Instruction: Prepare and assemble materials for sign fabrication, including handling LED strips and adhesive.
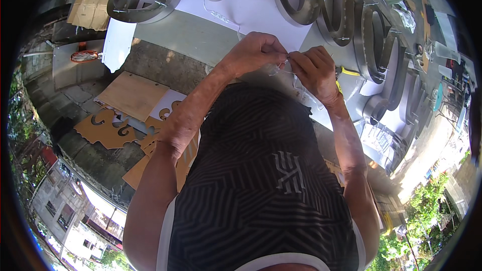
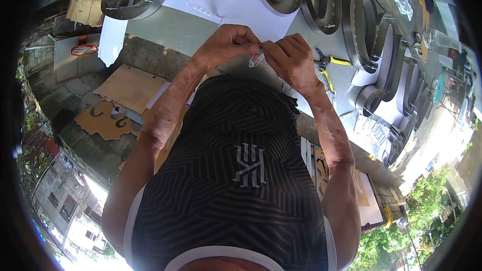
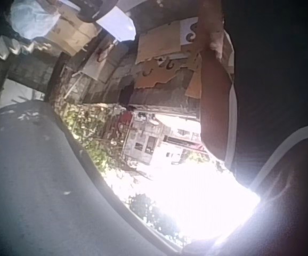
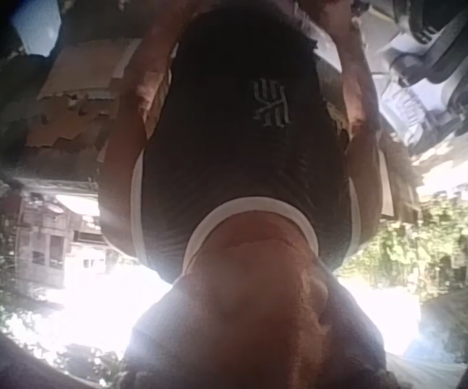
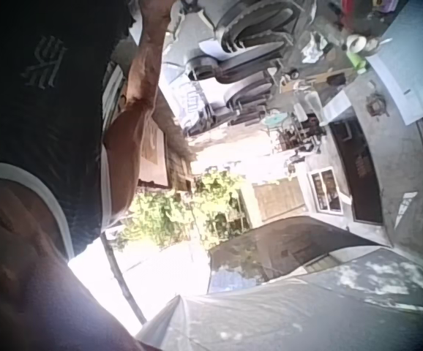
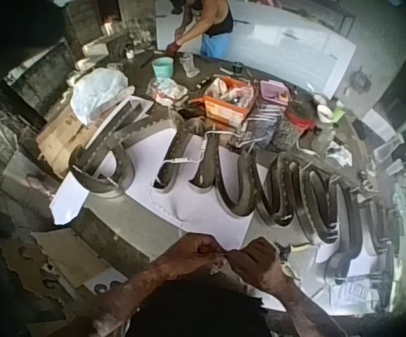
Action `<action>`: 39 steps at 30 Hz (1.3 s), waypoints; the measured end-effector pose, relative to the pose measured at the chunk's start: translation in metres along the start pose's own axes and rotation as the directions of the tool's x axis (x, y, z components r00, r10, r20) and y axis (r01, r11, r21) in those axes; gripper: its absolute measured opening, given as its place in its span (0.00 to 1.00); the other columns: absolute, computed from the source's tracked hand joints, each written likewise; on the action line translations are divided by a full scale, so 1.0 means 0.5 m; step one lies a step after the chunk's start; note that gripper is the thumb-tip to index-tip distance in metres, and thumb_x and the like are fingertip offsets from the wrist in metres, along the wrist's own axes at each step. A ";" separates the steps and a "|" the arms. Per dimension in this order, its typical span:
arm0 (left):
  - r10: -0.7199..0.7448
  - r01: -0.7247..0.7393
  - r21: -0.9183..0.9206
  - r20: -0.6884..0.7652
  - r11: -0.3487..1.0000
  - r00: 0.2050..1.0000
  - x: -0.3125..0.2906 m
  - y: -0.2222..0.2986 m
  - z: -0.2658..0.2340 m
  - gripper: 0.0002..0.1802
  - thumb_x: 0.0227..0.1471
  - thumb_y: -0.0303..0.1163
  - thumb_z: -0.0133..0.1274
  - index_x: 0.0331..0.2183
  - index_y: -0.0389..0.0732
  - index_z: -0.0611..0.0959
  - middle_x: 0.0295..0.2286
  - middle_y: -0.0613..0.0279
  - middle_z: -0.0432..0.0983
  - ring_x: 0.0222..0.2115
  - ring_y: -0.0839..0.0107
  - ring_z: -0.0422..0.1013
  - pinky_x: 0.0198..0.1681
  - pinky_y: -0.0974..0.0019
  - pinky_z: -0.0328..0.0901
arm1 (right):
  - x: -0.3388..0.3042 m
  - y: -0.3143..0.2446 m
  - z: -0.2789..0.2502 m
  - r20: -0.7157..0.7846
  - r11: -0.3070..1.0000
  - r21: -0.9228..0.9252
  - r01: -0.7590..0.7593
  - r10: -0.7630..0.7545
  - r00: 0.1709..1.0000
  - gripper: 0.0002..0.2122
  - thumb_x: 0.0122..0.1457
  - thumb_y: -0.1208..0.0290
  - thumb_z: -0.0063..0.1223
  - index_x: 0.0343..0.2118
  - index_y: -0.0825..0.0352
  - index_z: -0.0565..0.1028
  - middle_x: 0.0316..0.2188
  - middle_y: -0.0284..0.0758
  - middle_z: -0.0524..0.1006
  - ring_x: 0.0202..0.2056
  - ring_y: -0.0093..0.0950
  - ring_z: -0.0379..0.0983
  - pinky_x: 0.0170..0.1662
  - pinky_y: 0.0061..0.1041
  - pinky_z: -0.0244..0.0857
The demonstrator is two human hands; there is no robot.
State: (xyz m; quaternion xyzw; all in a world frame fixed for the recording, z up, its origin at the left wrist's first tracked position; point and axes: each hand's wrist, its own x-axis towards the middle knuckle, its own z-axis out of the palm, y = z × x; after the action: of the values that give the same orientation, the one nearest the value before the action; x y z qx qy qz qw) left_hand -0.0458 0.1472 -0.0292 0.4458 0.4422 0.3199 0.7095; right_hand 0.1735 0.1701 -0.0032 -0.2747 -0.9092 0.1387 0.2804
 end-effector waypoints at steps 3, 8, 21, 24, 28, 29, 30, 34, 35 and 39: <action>0.030 -0.030 0.036 -0.005 0.999 1.000 -0.003 0.005 0.002 0.10 0.54 0.30 0.61 0.36 0.33 0.82 0.29 0.60 0.82 0.31 0.75 0.77 0.41 0.69 0.71 | -0.004 -0.004 0.012 -0.016 0.973 0.137 -0.184 0.188 0.982 0.08 0.49 0.79 0.64 0.34 0.68 0.78 0.24 0.32 0.77 0.27 0.27 0.74 0.32 0.27 0.66; 0.285 -0.197 0.454 -0.133 0.869 0.949 -0.011 -0.003 0.021 0.07 0.52 0.28 0.62 0.34 0.37 0.83 0.28 0.62 0.82 0.31 0.74 0.77 0.40 0.68 0.71 | 0.004 -0.018 0.006 0.346 0.493 0.548 -0.675 0.602 0.720 0.05 0.57 0.75 0.59 0.34 0.70 0.78 0.25 0.30 0.76 0.28 0.21 0.71 0.33 0.24 0.64; 0.200 -0.169 0.227 -0.122 0.959 0.972 -0.001 0.013 0.018 0.06 0.54 0.27 0.60 0.34 0.35 0.83 0.27 0.63 0.81 0.31 0.76 0.76 0.42 0.69 0.70 | -0.016 -0.036 0.014 0.079 0.727 0.393 -0.563 0.583 0.809 0.12 0.58 0.71 0.62 0.42 0.68 0.74 0.32 0.37 0.81 0.33 0.24 0.78 0.40 0.27 0.70; 0.188 -0.158 0.255 -0.098 0.954 0.977 0.001 0.026 0.013 0.06 0.54 0.27 0.59 0.34 0.35 0.83 0.26 0.63 0.81 0.31 0.76 0.76 0.42 0.69 0.70 | -0.006 -0.041 0.010 0.048 0.731 0.431 -0.529 0.567 0.822 0.10 0.61 0.71 0.57 0.43 0.67 0.74 0.31 0.38 0.81 0.33 0.25 0.80 0.41 0.28 0.71; 0.156 -0.130 0.226 -0.101 0.966 0.983 0.006 0.042 -0.004 0.08 0.55 0.29 0.60 0.35 0.34 0.83 0.27 0.63 0.80 0.31 0.76 0.76 0.42 0.70 0.70 | -0.009 0.002 -0.022 0.206 0.519 0.603 -0.605 0.632 0.747 0.10 0.65 0.71 0.53 0.45 0.68 0.74 0.31 0.37 0.81 0.33 0.25 0.79 0.42 0.28 0.71; 0.169 -0.147 0.213 -0.089 0.966 0.981 0.011 0.046 -0.013 0.08 0.55 0.29 0.60 0.35 0.34 0.83 0.27 0.63 0.80 0.31 0.75 0.76 0.41 0.70 0.70 | -0.014 0.020 -0.031 0.265 0.462 0.651 -0.602 0.605 0.751 0.10 0.66 0.70 0.51 0.46 0.69 0.74 0.30 0.37 0.81 0.32 0.26 0.78 0.42 0.27 0.70; 0.168 -0.148 0.218 -0.077 0.965 0.983 0.014 0.051 -0.020 0.08 0.55 0.29 0.60 0.35 0.34 0.83 0.27 0.63 0.80 0.31 0.75 0.76 0.41 0.70 0.70 | -0.013 0.029 -0.042 0.321 0.401 0.693 -0.599 0.573 0.754 0.11 0.67 0.69 0.49 0.47 0.70 0.74 0.30 0.37 0.81 0.32 0.26 0.77 0.42 0.27 0.70; 0.201 -0.180 0.196 -0.091 0.964 0.975 0.036 0.057 -0.037 0.09 0.55 0.30 0.60 0.34 0.33 0.84 0.27 0.61 0.81 0.32 0.76 0.77 0.41 0.71 0.70 | -0.016 0.057 -0.091 0.441 0.223 0.753 -0.619 0.526 0.727 0.15 0.65 0.66 0.53 0.49 0.70 0.75 0.30 0.37 0.81 0.33 0.24 0.74 0.42 0.26 0.69; 0.204 -0.187 0.170 -0.087 0.968 0.975 0.042 0.059 -0.038 0.09 0.55 0.29 0.59 0.35 0.32 0.83 0.28 0.61 0.81 0.32 0.76 0.77 0.41 0.71 0.70 | -0.016 0.061 -0.097 0.441 0.193 0.775 -0.602 0.517 0.733 0.15 0.63 0.66 0.56 0.49 0.69 0.75 0.31 0.36 0.81 0.33 0.24 0.75 0.42 0.26 0.69; 0.222 -0.217 0.101 -0.040 0.971 0.974 0.063 0.070 -0.034 0.09 0.55 0.28 0.59 0.36 0.31 0.83 0.29 0.60 0.81 0.32 0.74 0.77 0.41 0.71 0.70 | -0.016 0.058 -0.109 0.404 0.231 0.769 -0.596 0.547 0.733 0.16 0.60 0.69 0.59 0.50 0.69 0.75 0.32 0.35 0.81 0.34 0.25 0.76 0.43 0.26 0.70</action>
State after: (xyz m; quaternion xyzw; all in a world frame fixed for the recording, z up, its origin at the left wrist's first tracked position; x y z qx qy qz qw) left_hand -0.0507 0.1938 -0.0113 0.5173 0.4227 0.3862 0.6361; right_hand 0.2233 0.1942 0.0254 -0.4027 -0.5503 0.6738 0.2847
